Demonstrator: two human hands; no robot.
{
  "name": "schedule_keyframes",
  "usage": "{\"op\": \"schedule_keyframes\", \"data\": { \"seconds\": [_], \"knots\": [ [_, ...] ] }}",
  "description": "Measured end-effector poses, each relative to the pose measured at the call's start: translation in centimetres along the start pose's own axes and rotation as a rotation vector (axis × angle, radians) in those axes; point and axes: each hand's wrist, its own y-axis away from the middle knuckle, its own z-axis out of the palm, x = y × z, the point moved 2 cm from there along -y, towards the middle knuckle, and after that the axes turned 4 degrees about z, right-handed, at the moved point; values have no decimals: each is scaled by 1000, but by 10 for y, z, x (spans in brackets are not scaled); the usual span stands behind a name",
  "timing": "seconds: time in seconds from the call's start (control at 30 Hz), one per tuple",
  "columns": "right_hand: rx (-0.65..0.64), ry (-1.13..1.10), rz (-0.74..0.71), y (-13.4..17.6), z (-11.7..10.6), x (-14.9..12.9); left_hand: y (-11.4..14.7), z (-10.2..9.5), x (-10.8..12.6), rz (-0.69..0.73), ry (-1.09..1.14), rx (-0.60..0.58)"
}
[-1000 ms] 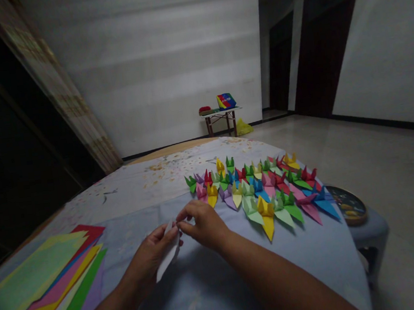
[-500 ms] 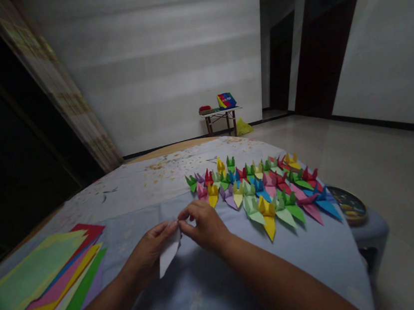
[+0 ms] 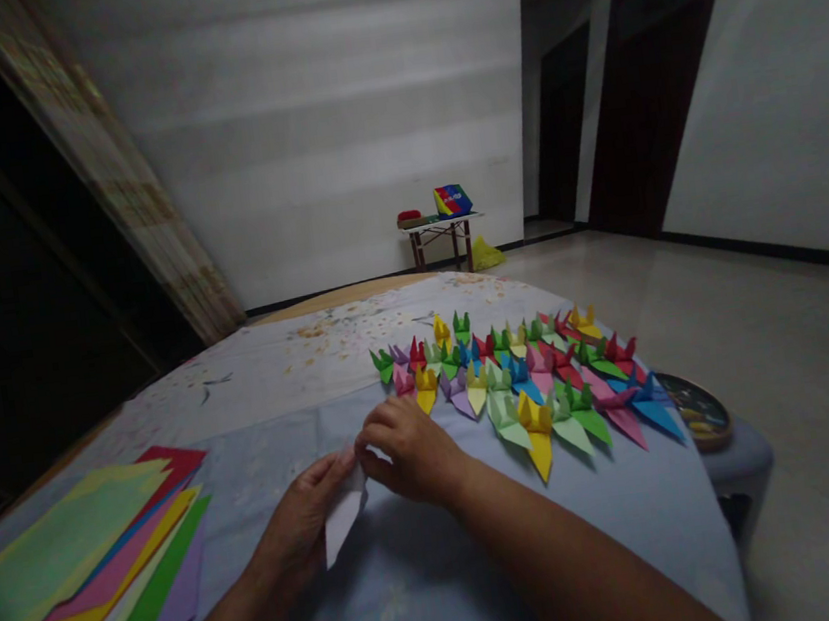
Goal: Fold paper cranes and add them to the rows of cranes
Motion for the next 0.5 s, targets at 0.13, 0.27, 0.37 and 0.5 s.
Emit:
{"op": "schedule_keyframes", "data": {
  "seconds": [0.13, 0.27, 0.37, 0.5],
  "knots": [
    [-57, -11, -51, 0, -1, 1, -1, -6, -7, -19, 33, 2],
    [-45, 20, -92, 2, 1, 2, -2, -10, -8, -10, 79, 21],
    [-19, 21, -101, 4, 5, 3, -1, -10, -6, -9, 104, 23],
    [24, -24, -67, 4, 6, 1, 0, -10, -4, 6, 127, 20]
  ]
}}
